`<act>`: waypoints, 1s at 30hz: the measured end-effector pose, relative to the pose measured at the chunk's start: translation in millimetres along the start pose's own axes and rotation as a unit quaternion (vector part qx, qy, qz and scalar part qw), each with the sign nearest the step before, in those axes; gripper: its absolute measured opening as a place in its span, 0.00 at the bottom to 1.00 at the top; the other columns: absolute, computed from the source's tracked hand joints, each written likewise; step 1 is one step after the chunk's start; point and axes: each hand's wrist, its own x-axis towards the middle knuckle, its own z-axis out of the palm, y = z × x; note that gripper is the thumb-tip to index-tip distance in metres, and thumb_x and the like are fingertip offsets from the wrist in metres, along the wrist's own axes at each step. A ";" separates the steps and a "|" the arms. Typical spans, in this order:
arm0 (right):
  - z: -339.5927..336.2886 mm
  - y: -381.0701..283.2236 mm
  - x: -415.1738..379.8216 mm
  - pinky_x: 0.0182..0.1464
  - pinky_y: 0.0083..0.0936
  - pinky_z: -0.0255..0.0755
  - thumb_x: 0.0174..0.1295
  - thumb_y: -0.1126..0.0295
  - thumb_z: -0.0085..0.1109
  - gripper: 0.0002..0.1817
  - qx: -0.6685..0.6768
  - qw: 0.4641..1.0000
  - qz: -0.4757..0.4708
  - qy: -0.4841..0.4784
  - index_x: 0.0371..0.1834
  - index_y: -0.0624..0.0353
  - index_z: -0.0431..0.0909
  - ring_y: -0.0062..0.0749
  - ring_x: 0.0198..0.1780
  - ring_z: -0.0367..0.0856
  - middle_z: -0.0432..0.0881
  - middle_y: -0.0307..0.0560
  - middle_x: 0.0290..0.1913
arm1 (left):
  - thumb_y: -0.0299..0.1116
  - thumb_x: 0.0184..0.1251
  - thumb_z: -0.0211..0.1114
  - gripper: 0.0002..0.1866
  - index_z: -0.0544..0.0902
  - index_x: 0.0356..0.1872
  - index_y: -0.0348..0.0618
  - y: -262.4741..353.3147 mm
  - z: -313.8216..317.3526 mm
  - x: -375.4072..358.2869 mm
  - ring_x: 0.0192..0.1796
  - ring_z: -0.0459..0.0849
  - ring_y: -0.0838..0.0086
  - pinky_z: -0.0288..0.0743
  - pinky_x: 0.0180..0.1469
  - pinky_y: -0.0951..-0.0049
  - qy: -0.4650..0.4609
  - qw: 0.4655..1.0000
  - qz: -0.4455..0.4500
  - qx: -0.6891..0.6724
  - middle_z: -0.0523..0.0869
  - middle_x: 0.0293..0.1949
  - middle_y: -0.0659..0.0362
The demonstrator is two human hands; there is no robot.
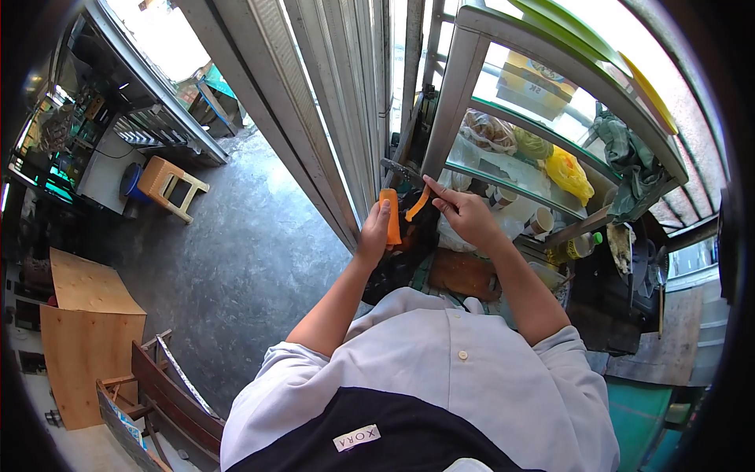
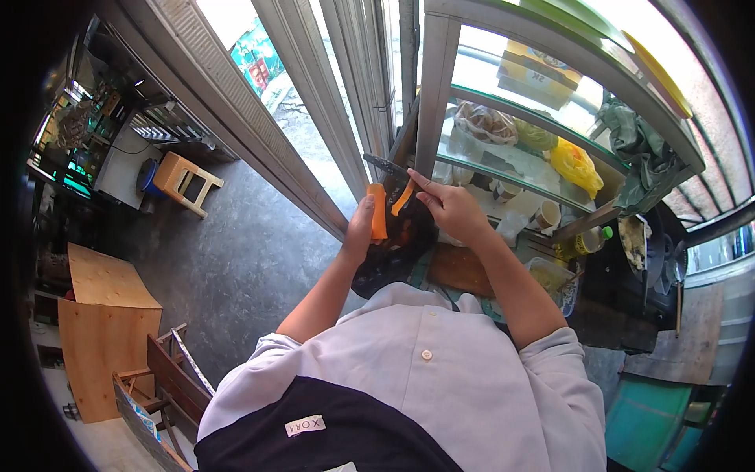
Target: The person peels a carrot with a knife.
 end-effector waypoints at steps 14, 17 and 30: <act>18.2 22.3 -9.2 0.42 0.34 0.73 0.64 0.73 0.51 0.34 0.033 0.997 -0.074 0.009 0.72 0.31 0.57 0.47 0.31 0.78 0.79 0.55 0.30 | 0.51 0.69 0.56 0.28 0.65 0.63 0.46 24.2 3.2 1.3 0.26 0.75 0.80 0.67 0.25 0.82 -0.098 0.969 -0.111 -0.197 0.73 0.28 0.63; 8.0 -6.0 -17.9 0.38 0.30 0.70 0.66 0.67 0.52 0.33 0.099 0.994 0.016 -0.036 0.74 0.35 0.53 0.41 0.26 0.74 0.76 0.52 0.25 | 0.52 0.70 0.55 0.28 0.66 0.63 0.45 19.9 -0.7 5.1 0.25 0.76 0.79 0.71 0.25 0.83 -0.158 0.927 -0.137 -0.311 0.75 0.28 0.62; 2.6 -39.3 -39.7 0.42 0.31 0.72 0.65 0.62 0.54 0.33 0.078 0.983 -0.106 -0.126 0.73 0.46 0.56 0.48 0.32 0.81 0.83 0.54 0.32 | 0.56 0.65 0.60 0.27 0.71 0.49 0.41 45.8 21.7 -6.8 0.28 0.79 0.78 0.79 0.30 0.82 -0.106 0.938 -0.151 -0.294 0.76 0.33 0.57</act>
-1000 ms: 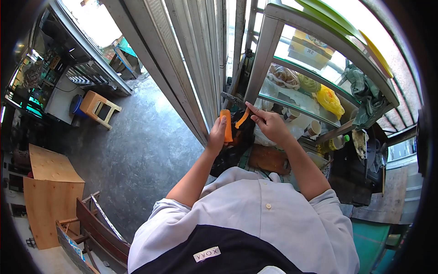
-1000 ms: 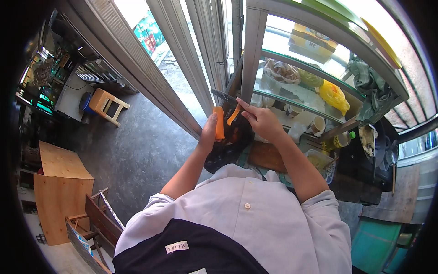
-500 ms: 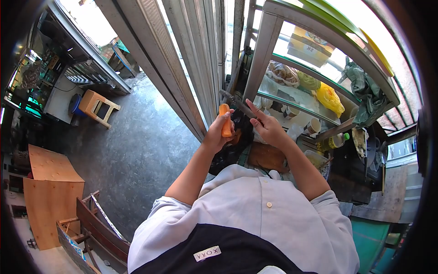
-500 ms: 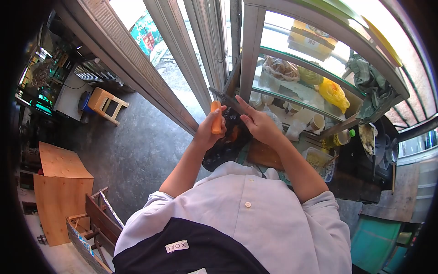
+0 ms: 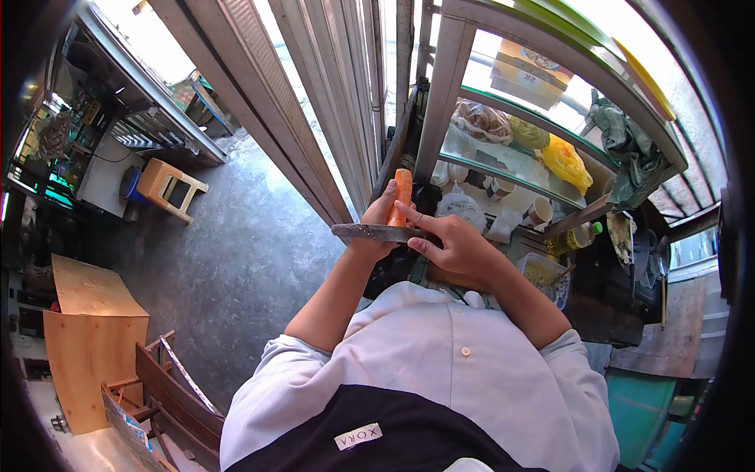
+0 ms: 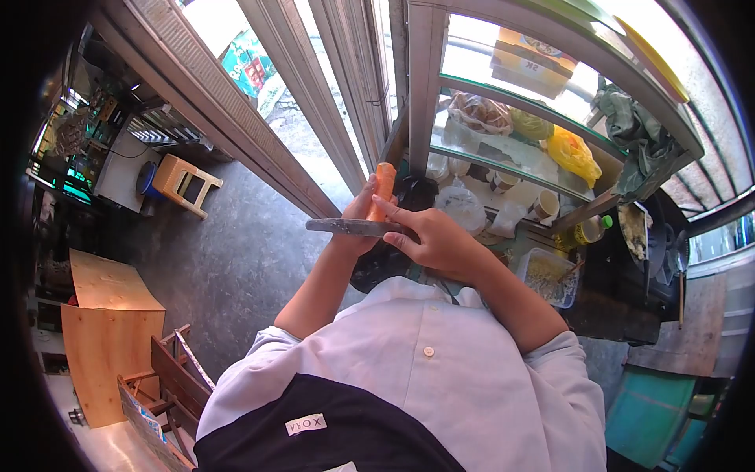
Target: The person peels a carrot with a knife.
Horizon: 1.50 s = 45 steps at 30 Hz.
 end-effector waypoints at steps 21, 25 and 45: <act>-8.9 -19.7 -16.7 0.42 0.33 0.70 0.65 0.64 0.54 0.31 -0.005 0.999 0.052 -0.004 0.72 0.48 0.58 0.49 0.32 0.80 0.83 0.57 0.33 | 0.53 0.72 0.52 0.23 0.72 0.48 0.40 -16.1 6.1 -1.4 0.29 0.80 0.77 0.77 0.29 0.79 0.016 0.997 0.059 0.040 0.77 0.30 0.59; -10.0 -4.7 -15.9 0.40 0.33 0.69 0.66 0.64 0.53 0.32 0.011 0.998 0.062 0.004 0.73 0.45 0.56 0.47 0.28 0.79 0.83 0.56 0.32 | 0.55 0.72 0.50 0.23 0.72 0.44 0.42 -24.2 5.4 -2.3 0.25 0.77 0.79 0.75 0.27 0.79 -0.054 0.994 0.044 0.082 0.76 0.26 0.60; -10.5 -0.5 -35.6 0.36 0.38 0.70 0.65 0.62 0.54 0.31 -0.099 0.988 0.065 0.096 0.72 0.37 0.59 0.49 0.29 0.80 0.81 0.53 0.28 | 0.54 0.73 0.48 0.21 0.72 0.51 0.46 -37.0 31.6 6.3 0.31 0.79 0.75 0.75 0.28 0.77 -0.022 0.999 -0.029 0.023 0.76 0.35 0.61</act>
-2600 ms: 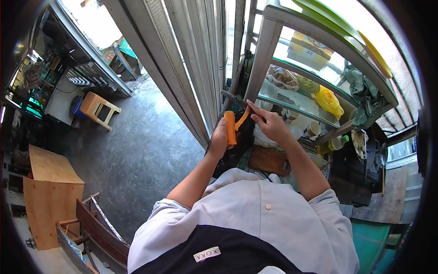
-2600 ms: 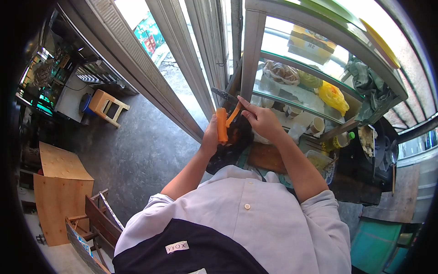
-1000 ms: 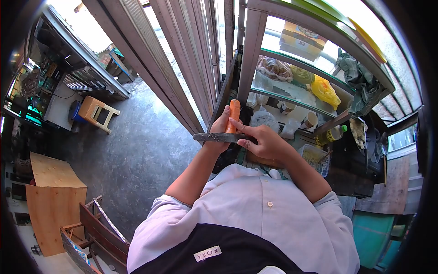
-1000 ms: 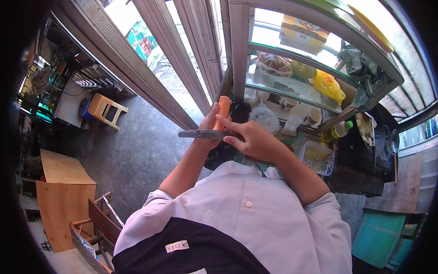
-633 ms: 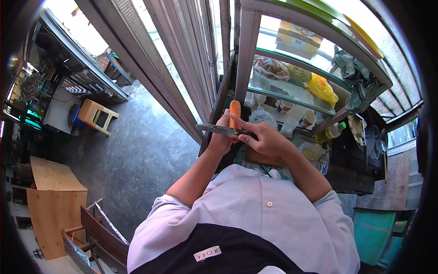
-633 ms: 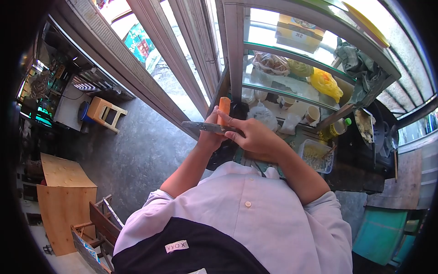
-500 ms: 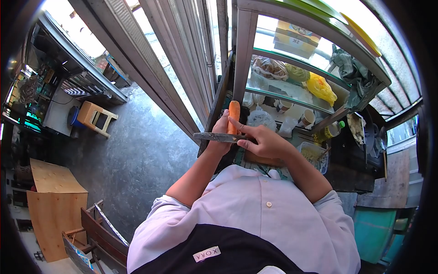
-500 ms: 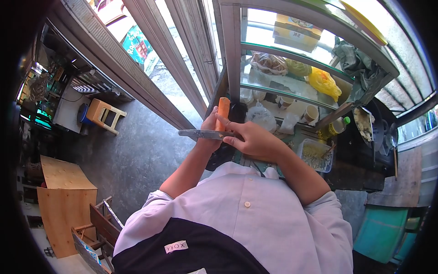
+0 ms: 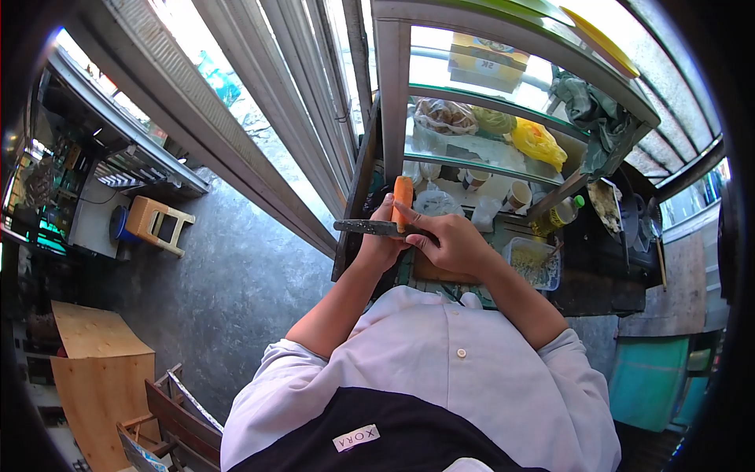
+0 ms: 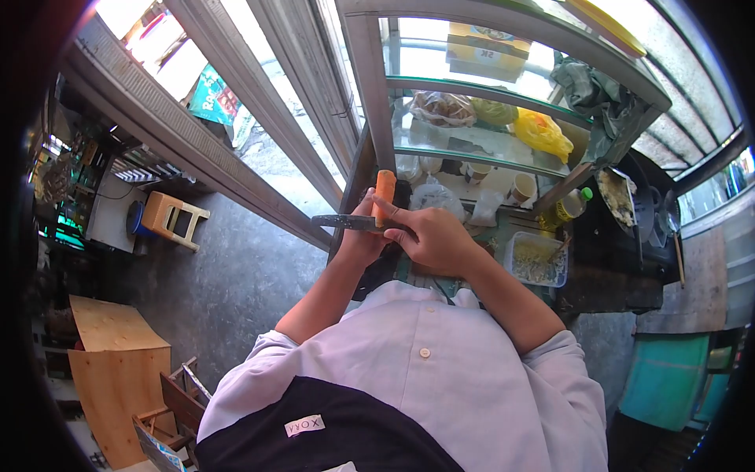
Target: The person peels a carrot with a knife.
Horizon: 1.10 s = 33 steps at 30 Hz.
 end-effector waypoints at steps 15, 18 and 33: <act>-20.7 8.8 -22.9 0.36 0.36 0.71 0.64 0.62 0.54 0.26 0.009 1.000 -0.007 -0.014 0.67 0.37 0.68 0.47 0.31 0.81 0.83 0.51 0.33 | 0.57 0.71 0.48 0.30 0.66 0.65 0.47 -17.0 14.5 10.0 0.41 0.80 0.77 0.77 0.36 0.78 -0.086 0.994 -0.060 0.022 0.76 0.48 0.61; -18.0 3.0 -24.9 0.35 0.35 0.72 0.64 0.62 0.54 0.26 -0.062 0.998 -0.014 0.024 0.67 0.35 0.68 0.45 0.30 0.81 0.83 0.48 0.33 | 0.60 0.68 0.52 0.26 0.73 0.54 0.50 -16.7 20.5 7.7 0.31 0.79 0.80 0.74 0.25 0.81 -0.043 0.998 -0.019 0.031 0.76 0.34 0.65; -14.8 -2.8 -17.7 0.32 0.35 0.73 0.60 0.63 0.59 0.30 -0.073 0.996 -0.026 0.046 0.68 0.34 0.66 0.46 0.28 0.80 0.83 0.48 0.32 | 0.59 0.68 0.54 0.30 0.73 0.60 0.48 -9.6 3.8 4.2 0.31 0.78 0.80 0.74 0.27 0.80 -0.045 0.998 -0.002 0.044 0.77 0.37 0.63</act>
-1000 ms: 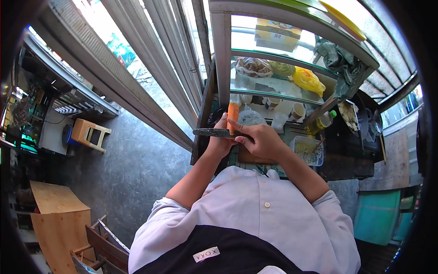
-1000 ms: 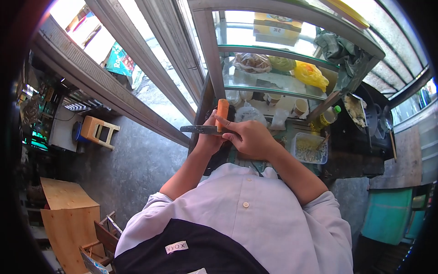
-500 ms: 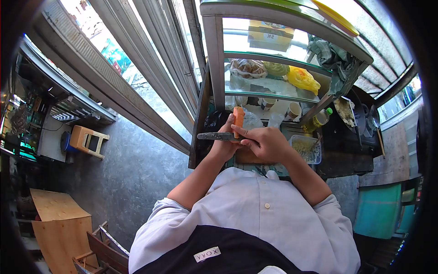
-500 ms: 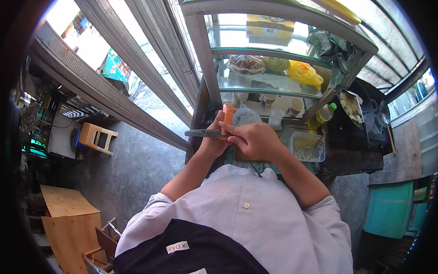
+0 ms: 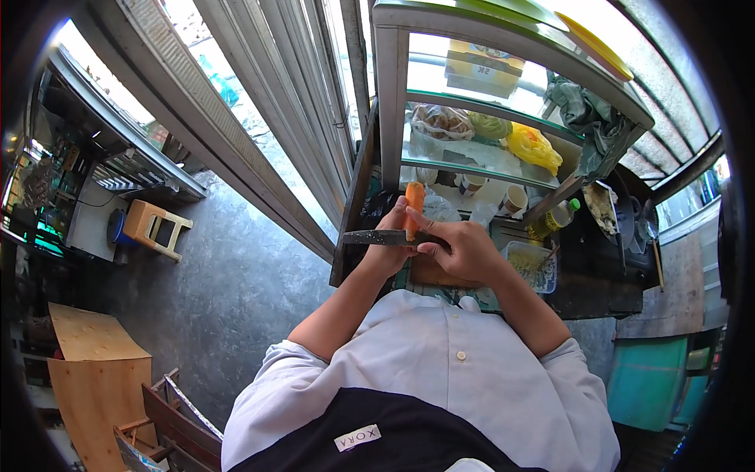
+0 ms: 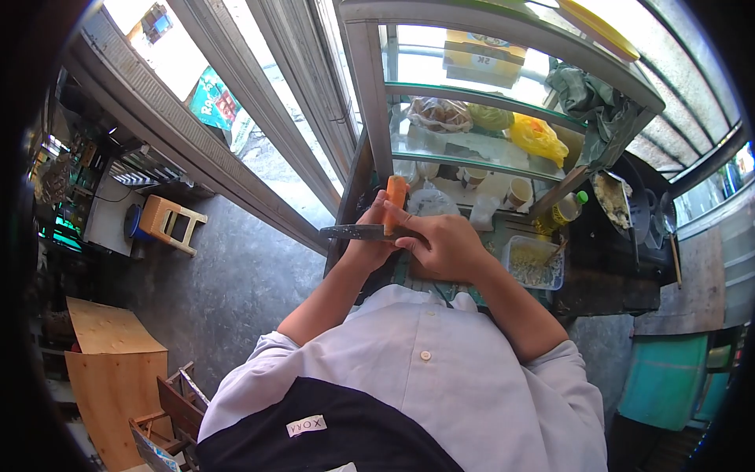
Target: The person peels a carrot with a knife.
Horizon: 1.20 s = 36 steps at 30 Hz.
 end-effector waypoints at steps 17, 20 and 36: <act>-16.9 4.1 -0.8 0.34 0.34 0.72 0.61 0.60 0.57 0.27 -0.023 0.997 -0.030 -0.072 0.66 0.35 0.70 0.42 0.31 0.82 0.84 0.46 0.34 | 0.56 0.71 0.51 0.28 0.70 0.61 0.47 -5.0 4.7 -1.1 0.27 0.79 0.82 0.73 0.22 0.86 -0.086 0.988 -0.082 -0.099 0.79 0.36 0.62; -23.5 0.4 -1.3 0.34 0.33 0.73 0.61 0.60 0.57 0.26 -0.038 0.996 -0.032 -0.077 0.65 0.35 0.71 0.41 0.31 0.82 0.84 0.45 0.33 | 0.57 0.71 0.50 0.28 0.70 0.61 0.47 5.8 16.1 -8.0 0.23 0.78 0.82 0.72 0.20 0.87 -0.118 0.983 -0.094 -0.103 0.79 0.33 0.62; -33.0 0.2 2.5 0.28 0.30 0.70 0.57 0.62 0.63 0.27 -0.077 0.992 -0.087 -0.044 0.62 0.31 0.74 0.36 0.24 0.78 0.77 0.39 0.24 | 0.57 0.71 0.51 0.28 0.70 0.61 0.48 4.6 26.3 -10.8 0.21 0.73 0.84 0.66 0.18 0.89 -0.089 0.982 -0.106 -0.130 0.76 0.30 0.64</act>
